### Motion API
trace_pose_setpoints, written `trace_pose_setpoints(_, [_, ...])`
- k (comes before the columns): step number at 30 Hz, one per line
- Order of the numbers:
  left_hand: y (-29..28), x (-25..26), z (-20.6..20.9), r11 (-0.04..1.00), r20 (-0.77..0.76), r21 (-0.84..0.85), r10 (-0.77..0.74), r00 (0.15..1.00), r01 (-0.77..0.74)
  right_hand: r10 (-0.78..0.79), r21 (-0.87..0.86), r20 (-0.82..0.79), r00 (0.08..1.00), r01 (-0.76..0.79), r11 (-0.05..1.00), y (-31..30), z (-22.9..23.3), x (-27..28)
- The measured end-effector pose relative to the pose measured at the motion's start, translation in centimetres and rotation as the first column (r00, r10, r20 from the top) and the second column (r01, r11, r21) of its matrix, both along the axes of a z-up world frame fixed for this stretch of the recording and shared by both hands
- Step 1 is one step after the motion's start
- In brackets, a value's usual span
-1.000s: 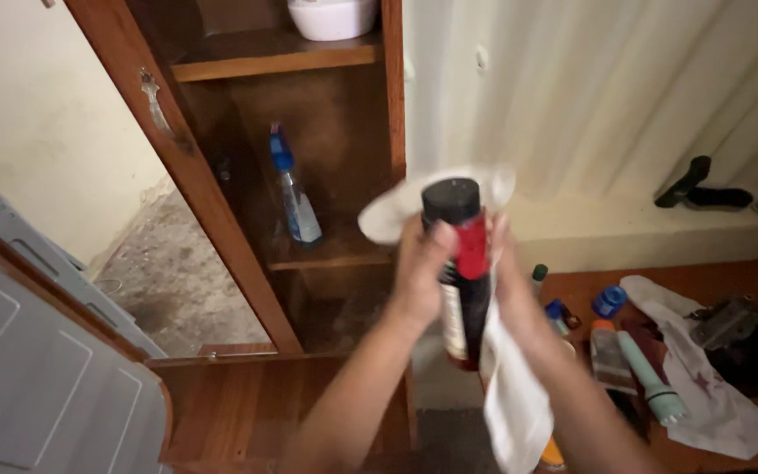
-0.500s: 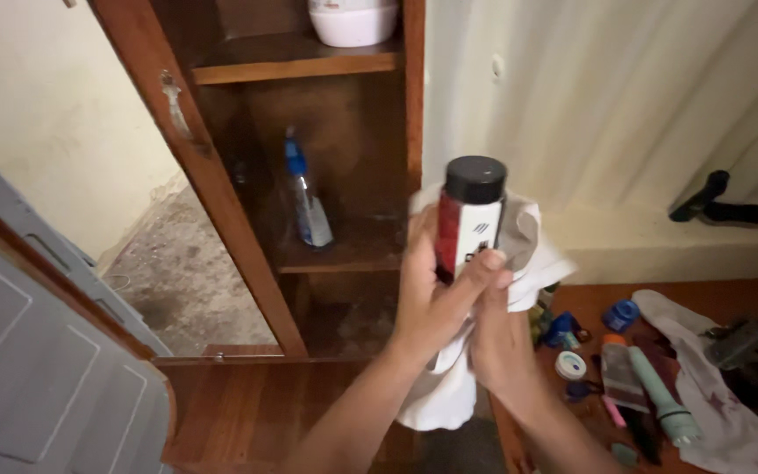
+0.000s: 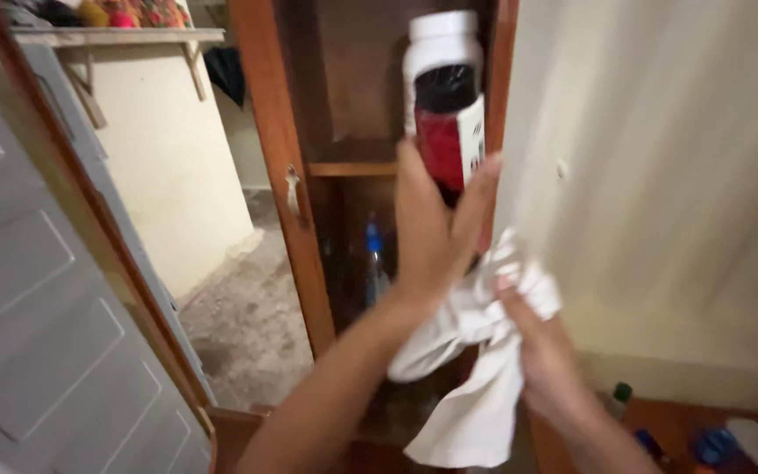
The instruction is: The person wipes the interior of a wooden cupboard with a white cloth. They then pick up several bottles and containers from a nearby table, wipe each one with the cloth, and place them on the cupboard shelves. The person also wipes the cupboard door handle and the interior shelves.
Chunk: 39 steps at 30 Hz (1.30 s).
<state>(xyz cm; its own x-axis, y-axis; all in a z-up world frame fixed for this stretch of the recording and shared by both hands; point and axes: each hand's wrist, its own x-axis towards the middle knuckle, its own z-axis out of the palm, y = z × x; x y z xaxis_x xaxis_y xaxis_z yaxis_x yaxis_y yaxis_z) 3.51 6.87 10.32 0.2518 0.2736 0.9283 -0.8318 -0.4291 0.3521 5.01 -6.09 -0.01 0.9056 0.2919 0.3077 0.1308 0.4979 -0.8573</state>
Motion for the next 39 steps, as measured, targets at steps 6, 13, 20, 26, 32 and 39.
trace_pose_setpoints(6, [10.9,9.0,9.4,0.942,-0.004,0.185,0.285,0.958,-0.280,-0.003,-0.218,0.180,0.984,0.043,0.975,-2.3,7.5,1.9])
trace_pose_setpoints(13, [18.0,16.7,11.8,0.794,-0.133,0.220,0.600,0.789,-0.567,-0.163,-0.404,0.222,0.961,0.243,0.882,-0.8,11.3,2.5])
trace_pose_setpoints(20, [19.0,18.4,11.1,0.735,-0.278,0.279,0.678,0.680,-0.619,-0.089,-0.740,0.275,0.957,0.270,0.616,0.1,12.9,3.7])
trace_pose_setpoints(26, [18.3,18.6,10.5,0.564,-0.154,0.332,0.823,0.546,-0.756,-0.023,-0.739,0.602,0.798,0.567,0.365,-0.1,12.9,4.1])
trace_pose_setpoints(32, [19.2,20.4,8.9,0.470,-0.153,0.406,0.880,0.449,-0.783,-0.058,-0.688,0.438,0.897,0.377,0.621,-0.2,12.2,4.6])
trace_pose_setpoints(39, [20.9,23.0,6.3,0.513,-0.189,0.432,0.856,0.481,-0.742,-0.147,-0.679,0.459,0.876,0.452,0.578,-0.6,11.5,4.4])
